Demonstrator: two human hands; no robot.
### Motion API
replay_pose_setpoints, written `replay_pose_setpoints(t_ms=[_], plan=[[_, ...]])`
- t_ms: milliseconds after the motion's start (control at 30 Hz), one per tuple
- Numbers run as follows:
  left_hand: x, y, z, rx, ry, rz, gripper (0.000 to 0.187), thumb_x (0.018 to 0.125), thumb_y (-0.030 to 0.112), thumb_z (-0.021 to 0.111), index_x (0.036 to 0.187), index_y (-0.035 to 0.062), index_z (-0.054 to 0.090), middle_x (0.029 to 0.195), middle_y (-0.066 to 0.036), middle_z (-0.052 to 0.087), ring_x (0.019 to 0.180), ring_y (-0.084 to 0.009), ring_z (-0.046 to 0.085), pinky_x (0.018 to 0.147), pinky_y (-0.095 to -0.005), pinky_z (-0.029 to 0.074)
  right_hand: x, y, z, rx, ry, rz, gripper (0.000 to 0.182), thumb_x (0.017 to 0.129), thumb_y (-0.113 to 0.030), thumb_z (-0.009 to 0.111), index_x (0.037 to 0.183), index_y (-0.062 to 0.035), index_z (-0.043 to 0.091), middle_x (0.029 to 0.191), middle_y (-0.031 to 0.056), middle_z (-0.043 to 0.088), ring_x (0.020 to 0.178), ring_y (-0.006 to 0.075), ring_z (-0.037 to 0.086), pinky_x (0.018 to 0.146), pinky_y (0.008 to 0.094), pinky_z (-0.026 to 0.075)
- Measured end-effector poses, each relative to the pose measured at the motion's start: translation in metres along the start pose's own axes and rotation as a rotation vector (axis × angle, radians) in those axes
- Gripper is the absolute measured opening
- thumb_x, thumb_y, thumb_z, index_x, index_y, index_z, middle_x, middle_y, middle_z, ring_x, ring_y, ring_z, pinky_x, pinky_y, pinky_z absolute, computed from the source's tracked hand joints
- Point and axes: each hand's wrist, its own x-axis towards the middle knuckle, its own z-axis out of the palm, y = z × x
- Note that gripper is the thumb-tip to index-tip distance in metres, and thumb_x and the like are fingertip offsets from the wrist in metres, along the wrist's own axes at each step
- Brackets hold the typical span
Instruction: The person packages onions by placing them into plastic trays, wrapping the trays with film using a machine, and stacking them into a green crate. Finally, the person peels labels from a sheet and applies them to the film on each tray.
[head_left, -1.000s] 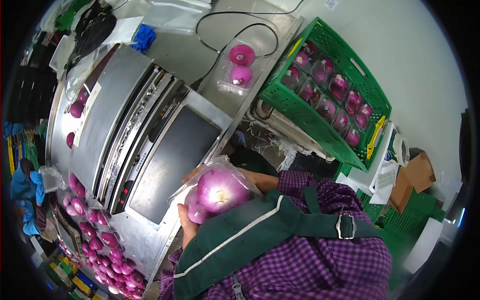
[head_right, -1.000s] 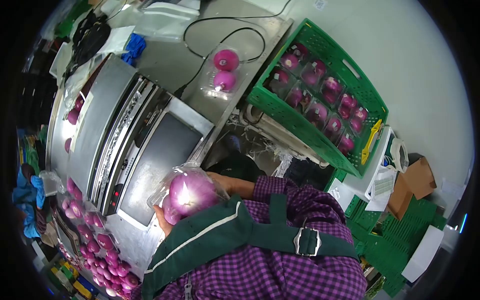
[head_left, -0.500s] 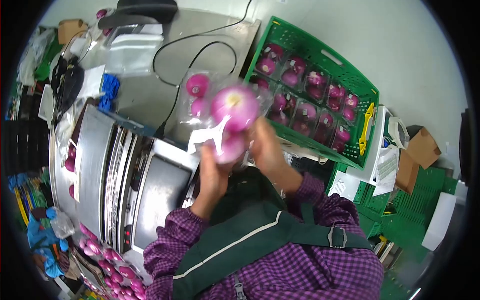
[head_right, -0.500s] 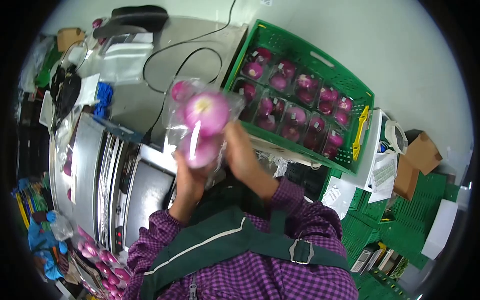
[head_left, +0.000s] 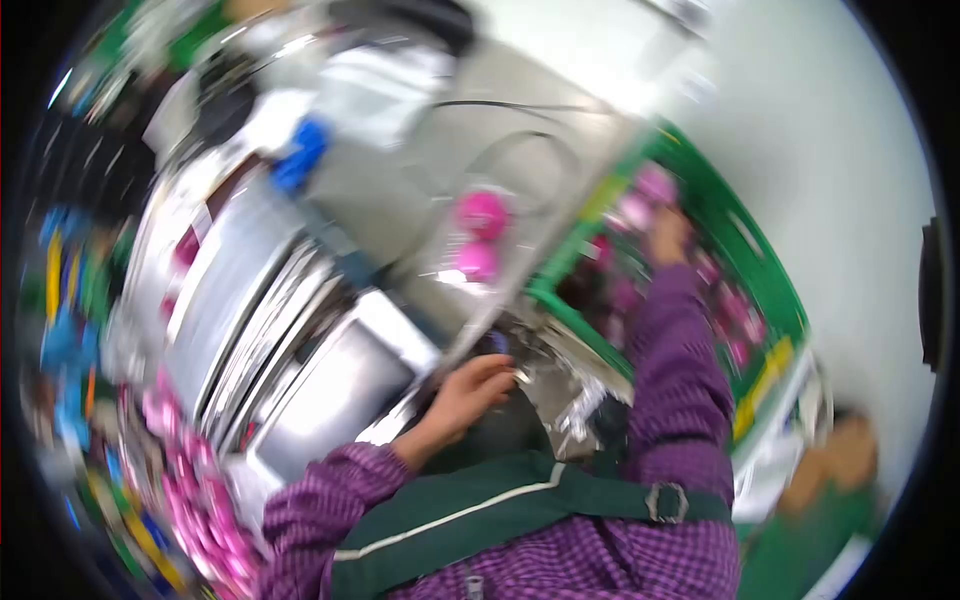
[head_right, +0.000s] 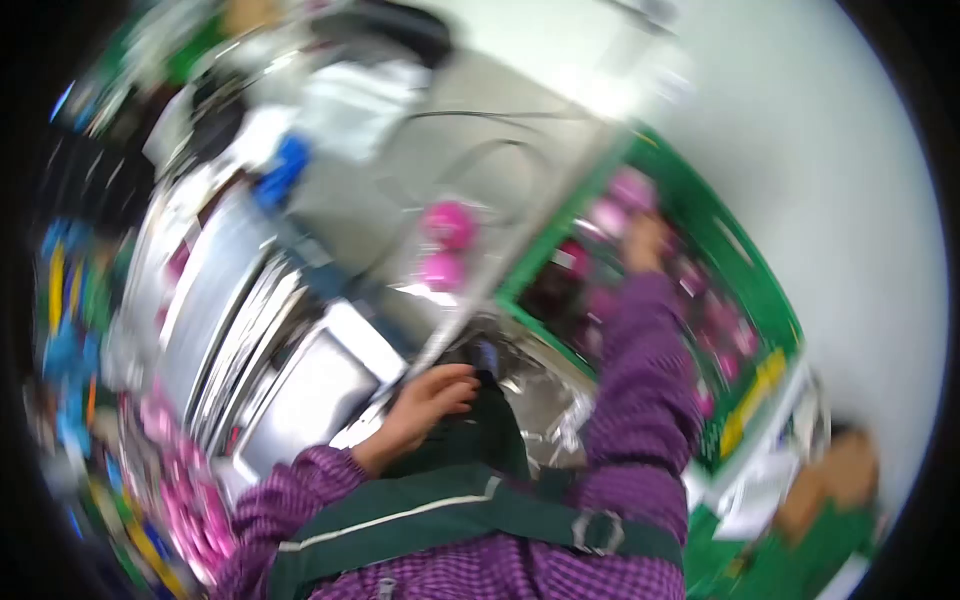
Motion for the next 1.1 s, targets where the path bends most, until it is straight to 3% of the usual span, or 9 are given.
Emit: replay_pose_setpoints(t_ms=[67,133,200,467,633,767,900,1033,1100], plan=[[-0.006,-0.006,-0.015,0.016,0.032,0.082,0.039,0.090,0.017,0.058,0.123,-0.0023,0.049,0.111,-0.010,0.058,0.098,-0.0161,0.057,0.082,-0.0285,0.049,-0.012,-0.006,-0.047,0.349,-0.099,0.102,0.021,0.087,-0.018,0.051,0.080,-0.0089,0.069,0.084,0.0113,0.067,0.071,0.0272,0.066,0.057,0.0384,0.052],[-0.018,-0.003,-0.034,-0.037,0.066,0.131,0.035,0.091,0.017,0.057,0.121,0.0000,0.051,0.108,-0.006,0.059,0.095,-0.0130,0.056,0.079,-0.0268,0.049,0.003,-0.003,-0.032,0.624,0.261,0.357,0.033,0.084,-0.027,0.054,0.099,0.0000,0.066,0.094,0.0178,0.066,0.082,0.0339,0.064,0.071,0.0405,0.051],[-0.039,0.001,-0.060,-0.143,0.155,0.222,0.034,0.091,0.017,0.057,0.121,0.0009,0.052,0.107,-0.005,0.059,0.094,-0.0119,0.056,0.078,-0.0261,0.049,0.009,-0.005,-0.051,0.760,0.497,0.200,0.046,0.081,-0.025,0.058,0.114,0.0064,0.057,0.111,0.0240,0.060,0.100,0.0319,0.060,0.089,0.0360,0.046],[-0.196,0.013,-0.232,-0.475,0.955,0.765,0.025,0.090,0.014,0.057,0.112,0.0016,0.058,0.096,-0.006,0.063,0.083,-0.0116,0.060,0.072,-0.0247,0.050,-0.047,-0.310,-0.307,1.749,0.065,-0.370,0.030,0.090,-0.009,0.051,0.116,0.0063,0.053,0.111,0.0132,0.059,0.095,0.0180,0.058,0.086,0.0299,0.047],[-0.274,-0.013,-0.356,-0.734,1.334,1.030,0.024,0.088,0.010,0.058,0.108,-0.0026,0.057,0.092,-0.006,0.061,0.077,-0.0115,0.058,0.073,-0.0269,0.052,-0.219,-0.539,-0.467,1.537,-0.567,-1.207,0.025,0.088,-0.010,0.055,0.108,0.0045,0.058,0.095,0.0087,0.062,0.081,0.0147,0.060,0.072,0.0241,0.048],[-0.281,-0.044,-0.474,-0.823,1.367,0.920,0.057,0.083,0.011,0.062,0.131,-0.0034,0.035,0.113,-0.012,0.051,0.093,-0.0168,0.056,0.078,-0.0315,0.051,-0.337,-0.698,-0.506,1.232,-0.937,-1.670,0.024,0.088,-0.010,0.055,0.107,0.0034,0.058,0.090,0.0068,0.063,0.080,0.0121,0.060,0.071,0.0253,0.048],[-0.255,-0.058,-0.585,-1.002,1.461,0.805,0.081,0.077,0.006,0.066,0.141,0.0037,0.017,0.132,-0.017,0.035,0.098,-0.0216,0.054,0.078,-0.0328,0.051,-0.419,-0.837,-0.495,0.911,-0.630,-1.989,0.029,0.086,-0.014,0.055,0.110,0.0010,0.059,0.097,0.0134,0.066,0.089,0.0197,0.063,0.080,0.0288,0.048],[-0.248,-0.055,-0.619,-1.083,1.516,0.793,0.093,0.073,0.003,0.067,0.144,0.0091,0.007,0.135,-0.015,0.032,0.094,-0.0224,0.053,0.072,-0.0323,0.050,-0.474,-0.943,-0.465,0.758,-0.644,-1.909,0.038,0.087,-0.023,0.055,0.117,0.0017,0.056,0.103,0.0150,0.063,0.091,0.0207,0.061,0.084,0.0294,0.046],[-0.247,-0.051,-0.622,-1.130,1.533,0.822,0.094,0.071,-0.001,0.064,0.145,0.0088,0.007,0.129,-0.013,0.035,0.089,-0.0211,0.054,0.067,-0.0308,0.048,-0.493,-0.986,-0.443,0.639,-0.314,-1.899,0.047,0.088,-0.033,0.052,0.122,-0.0003,0.052,0.109,0.0179,0.060,0.100,0.0234,0.058,0.085,0.0309,0.046]])
